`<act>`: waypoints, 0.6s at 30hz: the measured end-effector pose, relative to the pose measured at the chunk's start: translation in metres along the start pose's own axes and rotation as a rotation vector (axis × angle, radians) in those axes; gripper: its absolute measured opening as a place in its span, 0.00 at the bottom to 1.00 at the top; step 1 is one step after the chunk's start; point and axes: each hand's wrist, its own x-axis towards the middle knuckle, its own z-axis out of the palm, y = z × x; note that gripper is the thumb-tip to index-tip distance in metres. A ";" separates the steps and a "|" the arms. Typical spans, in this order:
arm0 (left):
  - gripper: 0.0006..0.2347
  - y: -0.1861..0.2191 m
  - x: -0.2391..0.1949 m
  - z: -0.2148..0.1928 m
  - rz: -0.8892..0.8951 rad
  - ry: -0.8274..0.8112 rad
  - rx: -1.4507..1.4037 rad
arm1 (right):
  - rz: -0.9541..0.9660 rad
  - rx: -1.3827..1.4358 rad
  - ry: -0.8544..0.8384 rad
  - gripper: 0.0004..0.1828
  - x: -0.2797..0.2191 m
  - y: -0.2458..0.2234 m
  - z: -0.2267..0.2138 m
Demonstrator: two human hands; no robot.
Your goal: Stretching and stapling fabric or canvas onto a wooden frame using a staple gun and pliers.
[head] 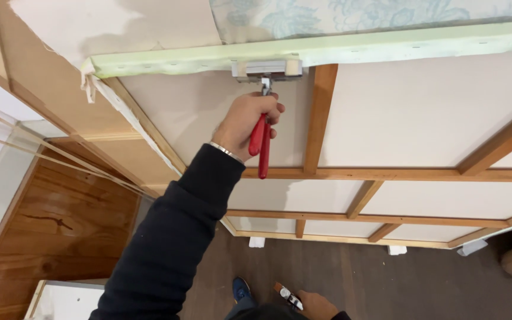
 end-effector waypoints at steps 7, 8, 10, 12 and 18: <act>0.14 0.002 0.001 -0.009 -0.007 0.039 -0.044 | -0.022 0.064 -0.030 0.19 -0.017 -0.013 -0.023; 0.14 0.001 0.002 -0.010 -0.004 0.028 -0.025 | -0.026 0.069 -0.045 0.19 -0.015 -0.011 -0.023; 0.14 0.000 0.002 -0.010 0.001 0.018 -0.006 | -0.032 0.073 -0.062 0.19 -0.014 -0.010 -0.025; 0.17 -0.001 0.003 -0.008 0.003 0.034 0.020 | -0.021 0.026 -0.070 0.20 -0.016 -0.012 -0.027; 0.23 0.014 -0.020 0.016 -0.125 0.154 0.116 | -0.004 0.069 -0.143 0.20 -0.020 -0.029 -0.039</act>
